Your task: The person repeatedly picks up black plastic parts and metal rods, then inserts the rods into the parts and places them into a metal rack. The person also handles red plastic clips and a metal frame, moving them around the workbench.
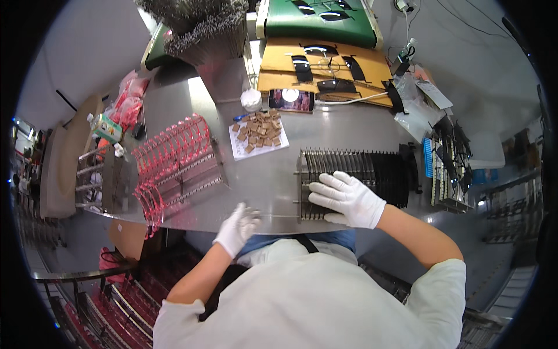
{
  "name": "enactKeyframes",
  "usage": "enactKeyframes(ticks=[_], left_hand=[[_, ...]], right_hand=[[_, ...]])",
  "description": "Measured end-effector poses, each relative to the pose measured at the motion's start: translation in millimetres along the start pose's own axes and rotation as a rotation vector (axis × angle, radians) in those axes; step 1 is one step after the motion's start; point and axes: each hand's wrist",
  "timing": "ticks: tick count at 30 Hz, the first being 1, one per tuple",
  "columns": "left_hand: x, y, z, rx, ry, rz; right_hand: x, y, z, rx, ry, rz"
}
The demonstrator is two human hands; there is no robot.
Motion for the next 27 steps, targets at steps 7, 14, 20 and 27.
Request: enactKeyframes(ticks=[7, 14, 20, 27], left_hand=[[-12, -8, 69, 0.064, -0.228, 0.253], [2, 24, 79, 0.164, -1.385, 0.514], [-40, 7, 111, 0.077, -1.891, 0.704], [-33, 9, 129, 0.126, -2.017, 0.634]], right_hand=[[-2, -19, 21, 0.142, -0.020, 0.062], [22, 65, -44, 0.000, 0.061, 0.255], [27, 102, -14, -0.028, 0.094, 0.301], [24, 123, -27, 0.022, 0.116, 0.345]])
Point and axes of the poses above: each hand's wrist, its own y-axis away from the middle knuckle, its own z-axis out of the palm, x = y × z, and after that the axes turned 4 degrees about y, right-handed
